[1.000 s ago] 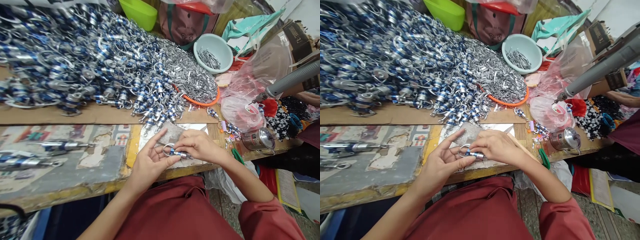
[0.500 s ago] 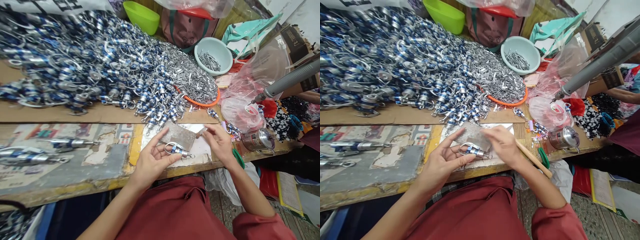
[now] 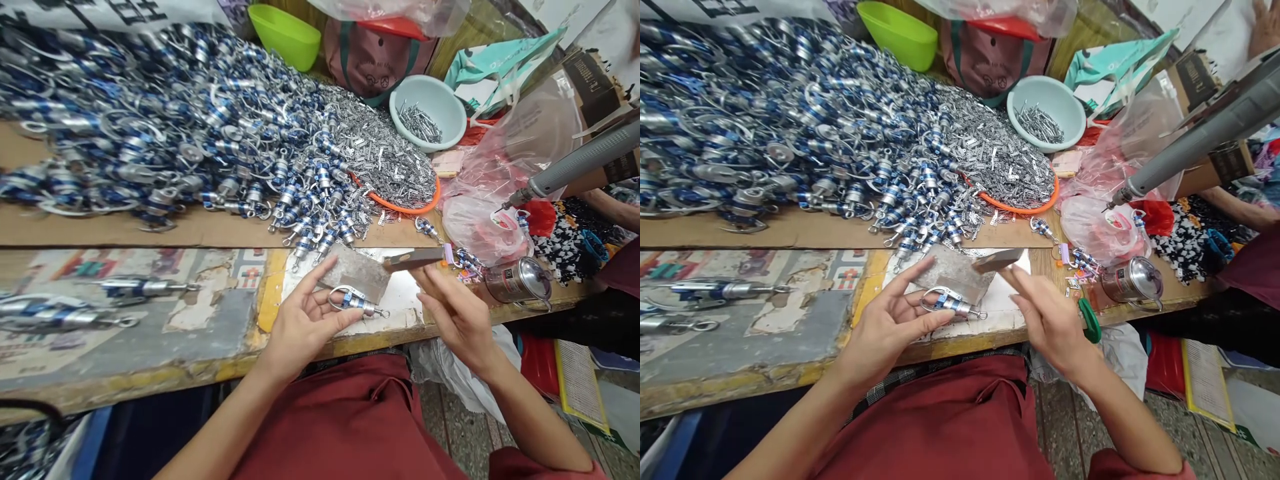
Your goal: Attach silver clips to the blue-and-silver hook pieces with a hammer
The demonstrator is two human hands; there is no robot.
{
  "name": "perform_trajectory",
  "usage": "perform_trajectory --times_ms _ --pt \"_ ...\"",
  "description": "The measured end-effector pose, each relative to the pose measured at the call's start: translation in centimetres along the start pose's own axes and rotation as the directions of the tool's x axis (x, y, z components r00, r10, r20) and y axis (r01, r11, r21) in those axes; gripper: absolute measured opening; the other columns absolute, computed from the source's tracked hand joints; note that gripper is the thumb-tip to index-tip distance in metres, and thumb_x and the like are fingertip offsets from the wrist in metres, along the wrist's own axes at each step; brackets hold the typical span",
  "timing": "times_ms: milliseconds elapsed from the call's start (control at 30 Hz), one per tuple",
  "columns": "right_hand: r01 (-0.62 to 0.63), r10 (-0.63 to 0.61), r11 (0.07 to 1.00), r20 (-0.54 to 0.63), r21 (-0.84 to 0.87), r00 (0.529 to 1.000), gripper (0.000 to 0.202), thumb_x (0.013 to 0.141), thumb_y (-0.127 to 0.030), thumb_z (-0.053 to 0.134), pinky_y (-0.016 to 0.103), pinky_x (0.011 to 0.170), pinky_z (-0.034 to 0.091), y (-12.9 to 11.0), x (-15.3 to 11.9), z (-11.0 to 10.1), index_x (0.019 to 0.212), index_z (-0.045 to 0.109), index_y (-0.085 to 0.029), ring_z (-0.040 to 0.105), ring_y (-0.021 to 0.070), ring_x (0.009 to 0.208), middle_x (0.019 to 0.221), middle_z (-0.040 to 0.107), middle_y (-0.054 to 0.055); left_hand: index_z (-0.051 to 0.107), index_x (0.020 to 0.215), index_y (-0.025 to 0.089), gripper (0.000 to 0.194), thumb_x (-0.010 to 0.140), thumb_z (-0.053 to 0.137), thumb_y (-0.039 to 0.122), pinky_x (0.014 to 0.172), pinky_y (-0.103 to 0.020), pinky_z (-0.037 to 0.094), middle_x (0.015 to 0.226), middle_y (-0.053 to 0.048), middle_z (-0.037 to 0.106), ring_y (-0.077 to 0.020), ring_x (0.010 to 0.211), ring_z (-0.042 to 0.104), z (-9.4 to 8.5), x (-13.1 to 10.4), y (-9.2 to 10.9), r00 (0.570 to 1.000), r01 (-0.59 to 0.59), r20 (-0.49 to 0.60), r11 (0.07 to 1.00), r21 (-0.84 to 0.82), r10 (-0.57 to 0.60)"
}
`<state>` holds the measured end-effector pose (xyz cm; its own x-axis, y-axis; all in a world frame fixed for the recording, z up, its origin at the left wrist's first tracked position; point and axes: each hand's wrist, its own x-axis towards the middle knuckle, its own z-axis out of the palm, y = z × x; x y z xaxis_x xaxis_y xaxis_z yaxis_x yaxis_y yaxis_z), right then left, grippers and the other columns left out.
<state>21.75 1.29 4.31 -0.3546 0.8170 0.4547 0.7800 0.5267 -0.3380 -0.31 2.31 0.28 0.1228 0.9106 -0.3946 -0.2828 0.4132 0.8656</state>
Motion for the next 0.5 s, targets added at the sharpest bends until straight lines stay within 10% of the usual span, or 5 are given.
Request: perform_trajectory --times_ms 200,500 --pt "0.176 -0.135 0.978 0.300 -0.115 0.944 0.054 0.085 -0.003 0.040 0.023 0.061 0.049 -1.8 0.6 0.1 0.135 0.042 -0.023 0.063 0.0148 0.075 0.094 0.067 0.005 0.036 0.138 0.018 0.096 0.054 0.082 0.025 0.063 -0.021 0.050 0.069 0.004 0.059 -0.0110 0.065 0.059 -0.1 -0.2 0.3 1.000 -0.012 0.005 1.000 0.019 0.012" --pt "0.054 -0.015 0.992 0.320 -0.115 0.947 0.048 0.088 -0.010 0.041 0.022 0.063 0.050 -1.8 0.8 1.3 0.133 0.047 -0.024 0.063 0.0136 0.071 0.090 0.067 0.004 0.039 0.137 0.019 0.094 0.054 0.082 0.031 0.064 -0.024 0.052 0.072 0.002 0.061 -0.0132 0.068 0.060 0.1 -0.3 0.2 0.999 -0.036 0.007 0.997 0.072 0.036"
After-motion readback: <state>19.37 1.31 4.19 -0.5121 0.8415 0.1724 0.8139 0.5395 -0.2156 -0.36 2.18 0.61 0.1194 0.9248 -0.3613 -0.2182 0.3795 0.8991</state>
